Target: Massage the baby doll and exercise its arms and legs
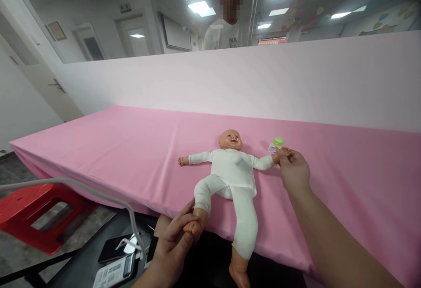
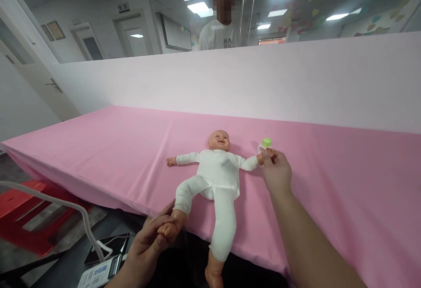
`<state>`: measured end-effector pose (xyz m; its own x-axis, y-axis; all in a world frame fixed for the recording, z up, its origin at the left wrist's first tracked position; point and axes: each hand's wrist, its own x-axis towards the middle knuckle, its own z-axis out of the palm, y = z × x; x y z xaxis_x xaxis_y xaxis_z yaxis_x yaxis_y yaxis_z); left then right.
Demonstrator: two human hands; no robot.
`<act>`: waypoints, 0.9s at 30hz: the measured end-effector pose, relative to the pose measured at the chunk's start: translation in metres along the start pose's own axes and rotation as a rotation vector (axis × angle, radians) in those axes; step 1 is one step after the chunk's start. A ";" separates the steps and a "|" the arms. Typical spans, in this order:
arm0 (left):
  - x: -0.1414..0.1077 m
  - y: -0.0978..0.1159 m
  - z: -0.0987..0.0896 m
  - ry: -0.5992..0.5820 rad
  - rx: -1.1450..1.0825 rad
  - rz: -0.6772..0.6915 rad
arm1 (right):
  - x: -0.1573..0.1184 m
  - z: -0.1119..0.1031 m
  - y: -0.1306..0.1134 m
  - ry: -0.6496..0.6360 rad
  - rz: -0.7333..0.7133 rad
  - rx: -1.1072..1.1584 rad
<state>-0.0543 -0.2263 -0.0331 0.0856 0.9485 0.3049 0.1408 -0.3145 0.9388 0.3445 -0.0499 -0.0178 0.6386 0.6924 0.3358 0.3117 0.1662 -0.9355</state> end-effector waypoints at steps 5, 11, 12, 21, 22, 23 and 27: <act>0.026 0.011 0.009 -0.041 -0.068 0.151 | -0.040 0.015 -0.038 -0.172 -0.245 -0.090; 0.064 0.028 0.031 -0.115 -0.112 0.244 | -0.068 0.029 -0.049 -0.458 -0.719 -0.349; 0.069 0.030 0.034 -0.123 -0.101 0.241 | -0.070 0.031 -0.050 -0.485 -0.791 -0.374; 0.080 0.032 0.042 -0.131 -0.097 0.207 | -0.072 0.035 -0.048 -0.500 -0.876 -0.424; 0.077 0.031 0.039 -0.136 -0.091 0.208 | -0.070 0.034 -0.047 -0.483 -0.836 -0.417; 0.074 0.029 0.036 -0.136 -0.090 0.211 | -0.068 0.032 -0.047 -0.464 -0.788 -0.410; 0.053 0.023 0.020 -0.106 -0.125 0.182 | -0.055 0.023 -0.047 -0.362 -0.525 -0.338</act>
<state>-0.0268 -0.1835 0.0012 0.2025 0.8653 0.4585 -0.0093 -0.4665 0.8845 0.2789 -0.0800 0.0048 0.0904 0.7797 0.6196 0.7515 0.3548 -0.5562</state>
